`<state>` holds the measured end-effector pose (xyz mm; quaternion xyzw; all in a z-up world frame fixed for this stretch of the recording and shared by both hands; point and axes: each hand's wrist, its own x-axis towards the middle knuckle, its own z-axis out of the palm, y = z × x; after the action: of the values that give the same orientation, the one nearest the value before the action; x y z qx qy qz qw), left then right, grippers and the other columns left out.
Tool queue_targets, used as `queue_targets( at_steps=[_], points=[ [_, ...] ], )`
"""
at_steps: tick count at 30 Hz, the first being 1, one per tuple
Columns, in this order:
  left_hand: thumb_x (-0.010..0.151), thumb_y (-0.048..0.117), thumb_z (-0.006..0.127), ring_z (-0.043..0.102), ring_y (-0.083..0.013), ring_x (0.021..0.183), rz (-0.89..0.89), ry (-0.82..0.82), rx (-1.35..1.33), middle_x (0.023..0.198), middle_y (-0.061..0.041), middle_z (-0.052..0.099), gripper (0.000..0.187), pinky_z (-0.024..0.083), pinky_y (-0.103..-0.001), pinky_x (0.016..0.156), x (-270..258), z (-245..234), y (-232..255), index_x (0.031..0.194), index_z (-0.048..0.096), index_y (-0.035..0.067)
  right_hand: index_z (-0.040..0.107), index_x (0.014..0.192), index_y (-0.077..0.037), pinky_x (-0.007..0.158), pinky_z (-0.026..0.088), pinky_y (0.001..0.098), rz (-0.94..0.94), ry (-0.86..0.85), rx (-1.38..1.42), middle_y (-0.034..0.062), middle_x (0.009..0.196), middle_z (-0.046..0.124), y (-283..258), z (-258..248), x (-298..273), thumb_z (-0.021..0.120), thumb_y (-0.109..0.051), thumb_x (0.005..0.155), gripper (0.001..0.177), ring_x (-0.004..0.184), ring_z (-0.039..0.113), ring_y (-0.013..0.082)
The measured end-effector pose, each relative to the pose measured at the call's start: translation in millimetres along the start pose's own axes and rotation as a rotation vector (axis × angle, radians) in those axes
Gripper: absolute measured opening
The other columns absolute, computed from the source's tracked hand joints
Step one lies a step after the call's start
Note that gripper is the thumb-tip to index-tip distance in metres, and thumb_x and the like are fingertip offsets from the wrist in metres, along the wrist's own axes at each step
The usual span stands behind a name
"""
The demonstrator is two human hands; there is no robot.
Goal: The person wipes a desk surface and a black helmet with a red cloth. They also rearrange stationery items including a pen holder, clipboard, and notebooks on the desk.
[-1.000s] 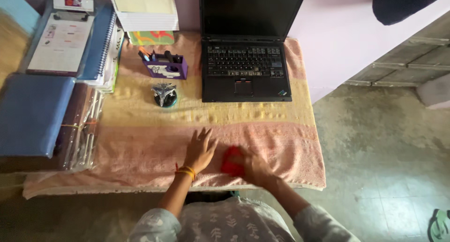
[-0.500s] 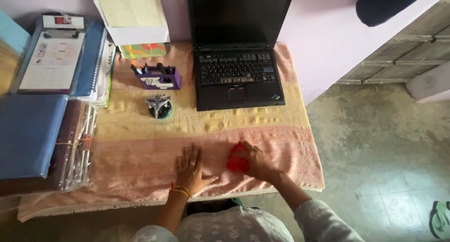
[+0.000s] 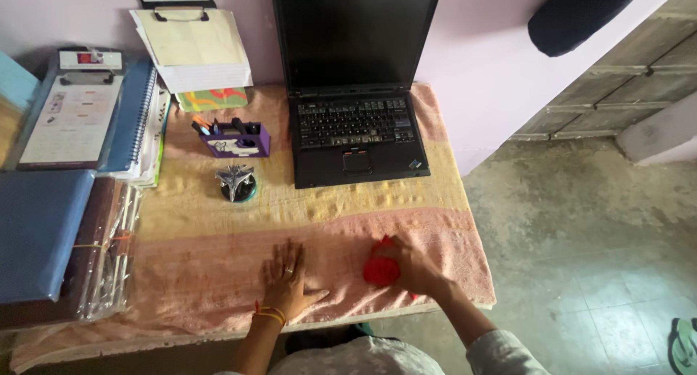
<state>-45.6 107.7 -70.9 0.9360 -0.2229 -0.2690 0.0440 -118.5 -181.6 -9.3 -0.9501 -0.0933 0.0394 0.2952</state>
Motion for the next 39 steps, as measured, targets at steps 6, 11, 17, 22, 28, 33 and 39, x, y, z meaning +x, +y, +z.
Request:
queue_targets(
  at_steps=[6,11,17,22,28,33,39],
  points=[
    [0.073,0.087,0.069,-0.025,-0.0369,0.155,-0.025,-0.069,-0.13,0.168,-0.012,-0.027,0.142,-0.007,-0.06,0.125,0,-7,3,0.161,-0.015,0.016,0.071,0.121,-0.02,0.102,0.057,0.0393,0.072,-0.302,0.132,0.0054,0.125,0.065,-4,-1,-32,0.09,-0.008,0.067,0.058,0.115,0.065,0.0278],
    [0.075,0.077,0.075,-0.019,-0.0398,0.156,0.01,-0.006,-0.03,0.17,-0.016,-0.02,0.135,-0.005,-0.064,0.123,8,-2,7,0.163,-0.007,0.015,0.07,0.122,-0.024,0.096,0.059,0.0408,0.058,-0.148,0.174,0.0049,0.132,0.063,6,-25,-25,0.091,-0.008,0.063,0.065,0.116,0.066,0.0313],
    [0.076,0.063,0.082,-0.006,-0.0379,0.156,0.144,0.158,-0.037,0.17,-0.015,-0.004,0.124,0.002,-0.06,0.125,43,24,8,0.16,0.007,0.01,0.067,0.126,-0.025,0.093,0.056,0.0453,0.256,-0.027,0.097,0.0092,0.138,0.058,22,-22,-13,0.093,-0.017,0.065,0.066,0.114,0.066,0.0355],
    [0.077,0.044,0.083,0.005,-0.0345,0.159,0.246,0.31,-0.091,0.173,-0.014,0.004,0.121,0.013,-0.056,0.127,59,13,16,0.164,0.009,0.007,0.067,0.124,-0.022,0.096,0.058,0.0434,0.191,-0.125,0.149,0.0088,0.137,0.06,23,-14,-28,0.09,-0.016,0.067,0.062,0.117,0.066,0.0336],
    [0.081,0.041,0.083,0.003,-0.0306,0.158,0.114,0.217,-0.122,0.171,-0.009,0.003,0.112,0.013,-0.057,0.125,60,-32,33,0.16,0.009,0.013,0.07,0.122,-0.018,0.103,0.055,0.0409,0.169,-0.276,0.235,0.0065,0.133,0.065,22,-20,-28,0.096,-0.009,0.058,0.07,0.128,0.059,0.0302],
    [0.083,0.039,0.081,0.005,-0.0298,0.158,0.095,0.249,-0.074,0.171,-0.009,0.004,0.11,0.013,-0.058,0.125,71,-54,35,0.161,0.008,0.013,0.07,0.123,-0.015,0.101,0.055,0.0404,0.055,-0.228,0.324,0.0066,0.126,0.067,34,-41,-20,0.092,-0.005,0.056,0.071,0.12,0.065,0.0292],
    [0.083,0.039,0.08,0.005,-0.0296,0.158,0.084,0.26,-0.1,0.171,-0.008,0.004,0.108,0.013,-0.058,0.124,82,-70,30,0.161,0.01,0.015,0.067,0.127,-0.02,0.098,0.06,0.0395,0.305,0.03,0.253,0.0094,0.131,0.062,75,-40,6,0.089,-0.014,0.066,0.066,0.118,0.066,0.0309]
  ],
)
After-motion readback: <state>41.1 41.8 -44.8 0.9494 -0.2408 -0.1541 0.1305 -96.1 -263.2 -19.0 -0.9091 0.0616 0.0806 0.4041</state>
